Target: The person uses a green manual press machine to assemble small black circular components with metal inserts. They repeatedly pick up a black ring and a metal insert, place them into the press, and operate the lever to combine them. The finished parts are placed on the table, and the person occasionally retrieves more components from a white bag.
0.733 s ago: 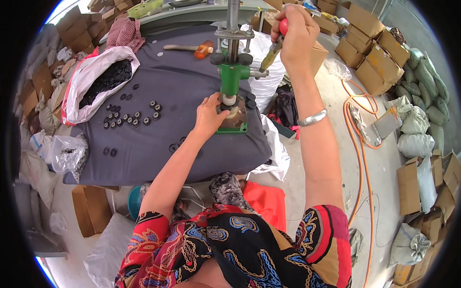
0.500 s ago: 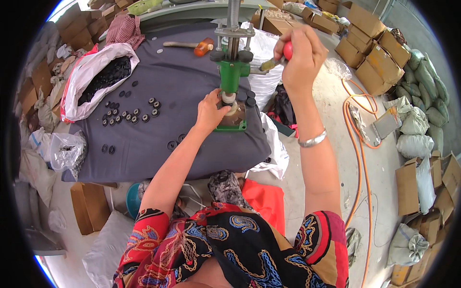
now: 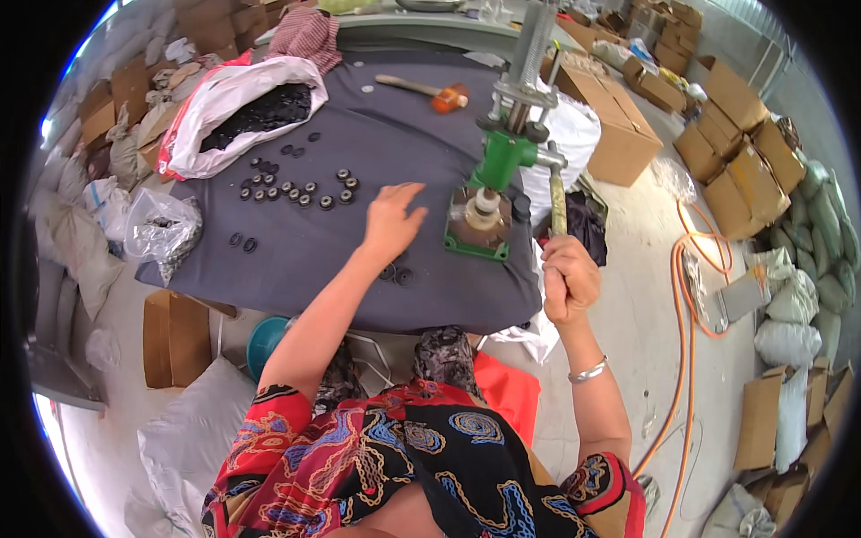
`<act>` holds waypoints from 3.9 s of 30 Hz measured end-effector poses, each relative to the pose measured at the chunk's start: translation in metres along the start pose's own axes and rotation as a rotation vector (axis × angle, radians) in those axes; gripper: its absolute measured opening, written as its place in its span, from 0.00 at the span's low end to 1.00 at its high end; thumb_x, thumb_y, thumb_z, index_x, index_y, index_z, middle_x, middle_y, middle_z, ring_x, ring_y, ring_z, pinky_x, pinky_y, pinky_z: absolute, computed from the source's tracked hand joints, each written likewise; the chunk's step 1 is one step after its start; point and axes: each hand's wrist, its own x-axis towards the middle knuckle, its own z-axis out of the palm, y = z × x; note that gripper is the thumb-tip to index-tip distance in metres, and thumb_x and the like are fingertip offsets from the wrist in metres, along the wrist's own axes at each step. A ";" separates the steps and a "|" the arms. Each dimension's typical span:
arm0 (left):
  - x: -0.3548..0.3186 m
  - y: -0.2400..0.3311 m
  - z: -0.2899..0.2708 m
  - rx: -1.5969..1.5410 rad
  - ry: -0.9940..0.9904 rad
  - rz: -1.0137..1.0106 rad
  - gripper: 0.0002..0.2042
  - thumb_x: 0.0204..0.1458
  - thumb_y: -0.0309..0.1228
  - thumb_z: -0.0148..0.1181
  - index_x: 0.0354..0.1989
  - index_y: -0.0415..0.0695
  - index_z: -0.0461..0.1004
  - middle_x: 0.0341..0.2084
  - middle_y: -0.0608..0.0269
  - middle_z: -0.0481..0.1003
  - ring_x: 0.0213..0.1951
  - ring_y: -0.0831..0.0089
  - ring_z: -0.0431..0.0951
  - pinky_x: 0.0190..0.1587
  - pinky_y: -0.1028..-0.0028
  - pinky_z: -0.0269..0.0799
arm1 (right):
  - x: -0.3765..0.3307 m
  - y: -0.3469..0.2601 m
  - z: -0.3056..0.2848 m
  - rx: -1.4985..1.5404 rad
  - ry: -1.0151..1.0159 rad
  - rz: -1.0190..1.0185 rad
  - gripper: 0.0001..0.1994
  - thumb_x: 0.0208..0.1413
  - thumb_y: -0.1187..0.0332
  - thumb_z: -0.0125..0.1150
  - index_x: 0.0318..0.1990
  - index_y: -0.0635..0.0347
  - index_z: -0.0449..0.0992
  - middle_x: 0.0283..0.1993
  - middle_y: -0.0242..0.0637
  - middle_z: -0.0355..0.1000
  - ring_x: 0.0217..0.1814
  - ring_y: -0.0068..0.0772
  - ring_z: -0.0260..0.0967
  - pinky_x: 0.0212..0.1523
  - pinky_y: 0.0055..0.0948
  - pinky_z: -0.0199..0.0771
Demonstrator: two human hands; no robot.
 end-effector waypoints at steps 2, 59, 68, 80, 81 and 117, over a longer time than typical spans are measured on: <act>-0.006 -0.025 -0.030 0.175 0.083 -0.002 0.17 0.43 0.23 0.62 0.44 0.39 0.75 0.43 0.54 0.77 0.44 0.53 0.74 0.48 0.61 0.71 | 0.016 -0.010 -0.004 0.010 0.024 0.069 0.08 0.53 0.74 0.48 0.24 0.68 0.67 0.25 0.43 0.67 0.29 0.38 0.65 0.35 0.35 0.68; -0.105 -0.105 -0.168 0.681 -0.069 -0.158 0.13 0.44 0.26 0.62 0.41 0.46 0.80 0.35 0.58 0.77 0.41 0.59 0.73 0.44 0.62 0.68 | 0.191 0.063 -0.017 0.341 0.378 0.513 0.13 0.58 0.65 0.53 0.26 0.67 0.69 0.18 0.39 0.61 0.19 0.33 0.60 0.22 0.31 0.62; -0.055 -0.096 -0.098 0.178 0.084 -0.236 0.15 0.46 0.26 0.65 0.44 0.39 0.79 0.42 0.54 0.77 0.46 0.56 0.75 0.48 0.64 0.72 | 0.194 0.064 -0.017 0.349 0.382 0.536 0.13 0.59 0.66 0.51 0.26 0.67 0.69 0.18 0.39 0.61 0.19 0.33 0.60 0.22 0.30 0.62; -0.054 -0.096 -0.081 0.443 -0.027 -0.095 0.15 0.46 0.29 0.65 0.45 0.45 0.80 0.40 0.58 0.78 0.41 0.59 0.74 0.43 0.62 0.71 | 0.190 0.055 -0.017 0.303 0.376 0.512 0.14 0.58 0.65 0.51 0.26 0.67 0.68 0.17 0.38 0.61 0.18 0.32 0.61 0.21 0.29 0.63; -0.056 -0.096 -0.081 0.486 -0.038 -0.087 0.15 0.46 0.29 0.65 0.45 0.45 0.80 0.40 0.58 0.78 0.41 0.59 0.74 0.43 0.62 0.70 | 0.191 0.055 -0.016 0.287 0.367 0.494 0.14 0.58 0.65 0.51 0.26 0.67 0.68 0.17 0.38 0.61 0.18 0.32 0.61 0.21 0.28 0.63; 0.023 0.032 0.084 -0.313 -0.190 -0.118 0.30 0.39 0.26 0.70 0.53 0.33 0.68 0.40 0.49 0.79 0.45 0.52 0.76 0.48 0.59 0.70 | 0.144 0.022 -0.010 0.262 0.311 0.327 0.13 0.57 0.69 0.47 0.24 0.68 0.69 0.16 0.38 0.67 0.16 0.24 0.62 0.19 0.24 0.62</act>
